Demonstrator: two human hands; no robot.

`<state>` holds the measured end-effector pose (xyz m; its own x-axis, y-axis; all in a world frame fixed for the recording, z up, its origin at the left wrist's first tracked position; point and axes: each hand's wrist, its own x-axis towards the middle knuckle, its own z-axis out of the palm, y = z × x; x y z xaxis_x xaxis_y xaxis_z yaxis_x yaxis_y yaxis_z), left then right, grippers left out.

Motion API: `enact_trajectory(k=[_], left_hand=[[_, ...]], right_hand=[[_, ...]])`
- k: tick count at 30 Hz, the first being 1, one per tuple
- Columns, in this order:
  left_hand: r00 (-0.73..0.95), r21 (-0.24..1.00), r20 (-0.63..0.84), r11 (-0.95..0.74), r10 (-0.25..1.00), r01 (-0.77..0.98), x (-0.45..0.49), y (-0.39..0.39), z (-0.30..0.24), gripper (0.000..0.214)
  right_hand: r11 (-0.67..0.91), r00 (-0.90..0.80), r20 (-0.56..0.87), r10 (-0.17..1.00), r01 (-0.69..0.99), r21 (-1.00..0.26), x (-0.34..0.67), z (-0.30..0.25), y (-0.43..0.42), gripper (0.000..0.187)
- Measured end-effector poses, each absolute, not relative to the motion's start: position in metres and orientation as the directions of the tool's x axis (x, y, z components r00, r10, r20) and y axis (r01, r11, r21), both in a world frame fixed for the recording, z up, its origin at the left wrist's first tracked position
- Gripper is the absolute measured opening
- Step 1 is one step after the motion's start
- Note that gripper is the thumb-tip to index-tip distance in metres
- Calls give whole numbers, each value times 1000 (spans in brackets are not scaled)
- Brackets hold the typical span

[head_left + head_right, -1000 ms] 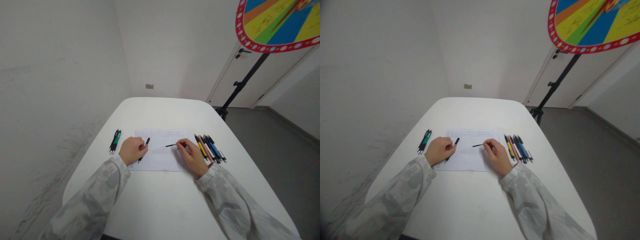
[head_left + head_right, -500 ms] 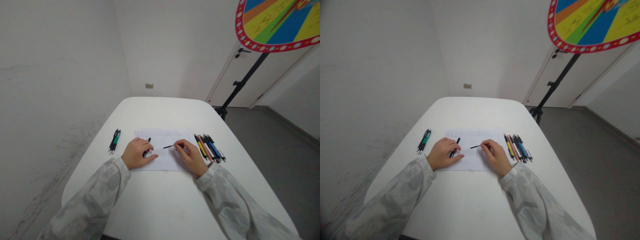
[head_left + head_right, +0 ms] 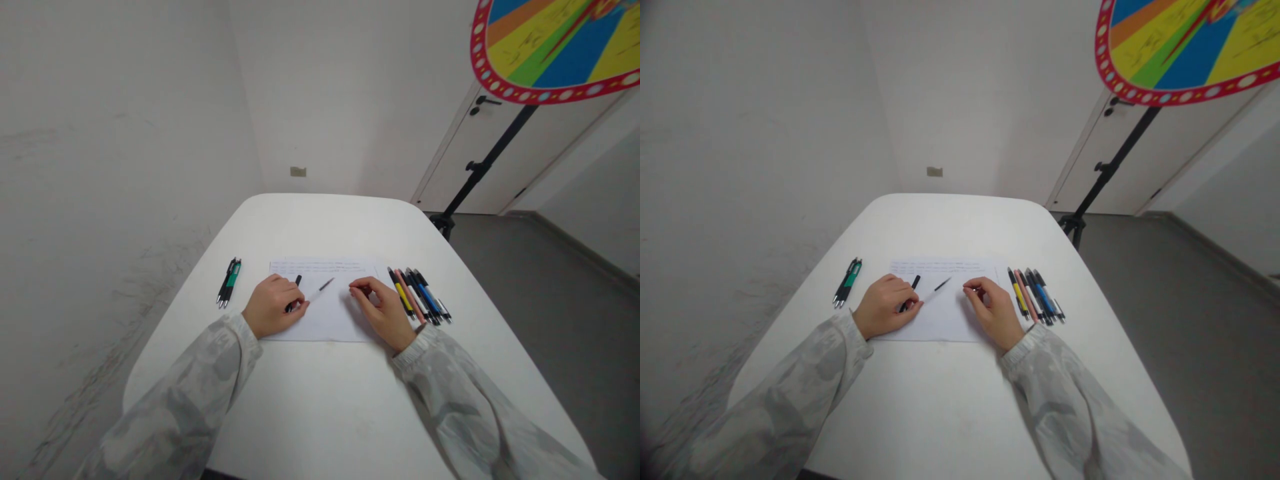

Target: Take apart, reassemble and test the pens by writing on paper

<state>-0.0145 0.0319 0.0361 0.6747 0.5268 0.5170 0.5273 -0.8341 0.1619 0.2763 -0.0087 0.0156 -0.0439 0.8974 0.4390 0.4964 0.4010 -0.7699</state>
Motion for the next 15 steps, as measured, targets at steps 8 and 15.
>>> enact_trajectory(k=[8,15], left_hand=[[700,136,492,-840,518,525,-11,30,32,26],[691,165,477,-827,543,537,-9,29,34,13]], right_hand=[[446,-198,418,887,605,-660,274,14,-10,10],[508,-296,415,860,562,-652,274,13,-7,14]])
